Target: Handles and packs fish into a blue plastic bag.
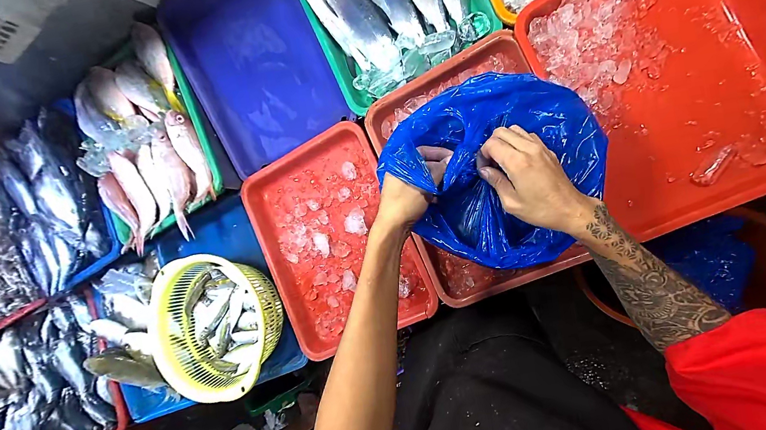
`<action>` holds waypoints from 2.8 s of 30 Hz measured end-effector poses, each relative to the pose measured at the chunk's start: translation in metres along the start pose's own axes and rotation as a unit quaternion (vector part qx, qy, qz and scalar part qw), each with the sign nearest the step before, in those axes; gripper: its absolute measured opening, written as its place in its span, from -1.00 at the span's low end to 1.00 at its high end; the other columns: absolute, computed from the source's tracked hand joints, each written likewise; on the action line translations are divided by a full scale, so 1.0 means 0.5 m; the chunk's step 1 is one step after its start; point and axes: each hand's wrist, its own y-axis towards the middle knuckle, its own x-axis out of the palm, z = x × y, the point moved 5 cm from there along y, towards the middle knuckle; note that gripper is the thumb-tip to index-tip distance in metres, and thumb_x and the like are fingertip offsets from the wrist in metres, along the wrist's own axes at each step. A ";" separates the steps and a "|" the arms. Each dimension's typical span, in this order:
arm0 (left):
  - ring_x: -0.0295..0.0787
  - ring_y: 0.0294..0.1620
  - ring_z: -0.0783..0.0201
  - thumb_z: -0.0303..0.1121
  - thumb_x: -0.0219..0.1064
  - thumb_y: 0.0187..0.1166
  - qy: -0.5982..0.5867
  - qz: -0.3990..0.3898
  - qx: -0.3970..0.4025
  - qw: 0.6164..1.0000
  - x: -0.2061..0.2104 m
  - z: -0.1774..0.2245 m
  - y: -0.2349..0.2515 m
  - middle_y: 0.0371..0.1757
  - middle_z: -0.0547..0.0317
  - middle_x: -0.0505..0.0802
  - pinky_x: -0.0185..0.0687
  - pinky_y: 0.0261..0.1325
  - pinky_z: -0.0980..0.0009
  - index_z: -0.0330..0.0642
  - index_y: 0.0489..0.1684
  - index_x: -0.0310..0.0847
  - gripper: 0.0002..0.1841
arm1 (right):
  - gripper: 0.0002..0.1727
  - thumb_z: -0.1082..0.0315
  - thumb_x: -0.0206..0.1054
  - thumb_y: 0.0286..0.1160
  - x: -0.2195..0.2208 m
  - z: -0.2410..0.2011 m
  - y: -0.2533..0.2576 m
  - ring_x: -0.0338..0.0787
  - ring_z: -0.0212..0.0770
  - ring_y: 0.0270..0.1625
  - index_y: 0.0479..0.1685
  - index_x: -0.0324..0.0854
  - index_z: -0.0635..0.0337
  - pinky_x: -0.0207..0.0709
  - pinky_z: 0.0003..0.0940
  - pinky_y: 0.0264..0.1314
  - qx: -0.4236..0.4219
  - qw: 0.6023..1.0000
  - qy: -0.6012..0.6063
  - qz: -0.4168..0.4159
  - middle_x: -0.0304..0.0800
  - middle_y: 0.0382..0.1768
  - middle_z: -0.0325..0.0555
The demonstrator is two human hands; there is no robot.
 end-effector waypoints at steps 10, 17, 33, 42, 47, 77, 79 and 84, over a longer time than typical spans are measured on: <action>0.73 -0.37 0.52 -0.56 0.44 0.47 -0.016 -0.022 0.021 0.999 0.004 -0.015 -0.001 -0.33 0.27 0.83 0.65 -0.30 0.59 -0.24 -0.02 0.72 -0.82 | -0.90 0.41 0.33 0.57 -0.015 0.021 -0.024 0.75 -0.09 -0.07 -0.15 0.72 0.23 0.65 -0.12 0.05 0.046 0.993 0.104 0.024 0.72 -0.15 -0.01; 0.69 -0.43 0.50 -0.53 0.35 0.59 -0.076 -0.013 -0.005 0.997 -0.006 -0.024 -0.014 -0.31 0.28 0.84 0.62 -0.37 0.59 -0.20 0.00 0.70 -0.86 | -0.82 0.40 0.33 0.59 -0.009 0.027 0.027 0.76 -0.19 -0.15 -0.03 0.84 0.16 0.66 -0.18 -0.07 0.019 0.996 0.073 0.040 0.79 -0.09 -0.07; 0.80 0.07 0.44 -0.43 0.50 0.47 0.140 0.041 0.087 0.985 0.013 -0.010 -0.013 -0.03 0.26 0.90 0.67 0.31 0.34 -0.11 -0.02 0.80 -0.82 | -0.90 0.40 0.37 0.54 0.006 0.049 0.034 0.72 0.00 -0.12 -0.17 0.77 0.22 0.57 0.08 -0.06 0.016 0.998 0.045 -0.046 0.69 -0.10 0.01; 0.78 0.15 0.29 -0.42 0.47 0.50 0.211 -0.008 0.051 0.976 0.030 0.014 -0.005 0.01 0.13 0.89 0.60 0.37 0.18 -0.12 0.00 0.81 -0.82 | -0.88 0.39 0.29 0.58 0.007 0.059 0.032 0.67 -0.05 -0.08 -0.29 0.64 0.24 0.49 0.04 0.00 0.007 0.993 0.096 -0.064 0.62 -0.12 -0.02; 0.79 -0.09 0.47 -0.51 0.44 0.47 0.097 -0.048 0.029 0.994 0.020 0.006 -0.010 -0.14 0.26 0.88 0.71 0.09 0.41 -0.14 -0.11 0.79 -0.87 | -0.88 0.36 0.31 0.59 0.012 0.062 0.022 0.66 -0.13 -0.09 -0.22 0.70 0.20 0.51 -0.02 0.04 0.011 0.991 0.128 -0.023 0.64 -0.14 -0.08; 0.72 -0.07 0.39 -0.32 0.47 0.46 0.190 0.025 0.084 0.978 0.025 -0.001 -0.004 -0.13 0.22 0.84 0.60 0.13 0.32 -0.11 -0.11 0.83 -0.84 | -0.90 0.41 0.42 0.52 -0.012 0.031 -0.022 0.73 -0.22 -0.10 -0.14 0.82 0.19 0.67 -0.32 -0.04 0.075 0.986 0.102 0.107 0.69 -0.09 -0.04; 0.74 -0.07 0.37 -0.31 0.49 0.43 0.199 0.008 0.081 0.977 0.025 -0.001 -0.003 -0.15 0.21 0.85 0.61 0.13 0.28 -0.11 -0.12 0.83 -0.84 | -0.88 0.38 0.45 0.48 -0.002 0.013 -0.039 0.72 -0.04 0.04 -0.14 0.85 0.18 0.60 -0.04 0.09 0.081 0.990 0.062 0.096 0.72 -0.04 -0.01; 0.77 -0.05 0.34 -0.39 0.42 0.50 0.178 -0.014 0.062 0.982 0.027 -0.001 0.002 -0.15 0.15 0.85 0.66 0.15 0.26 -0.19 -0.14 0.83 -0.88 | -0.87 0.29 0.49 0.41 0.021 0.000 -0.047 0.68 0.02 0.08 -0.19 0.86 0.11 0.50 0.04 0.13 0.123 0.985 0.017 0.123 0.73 -0.04 -0.04</action>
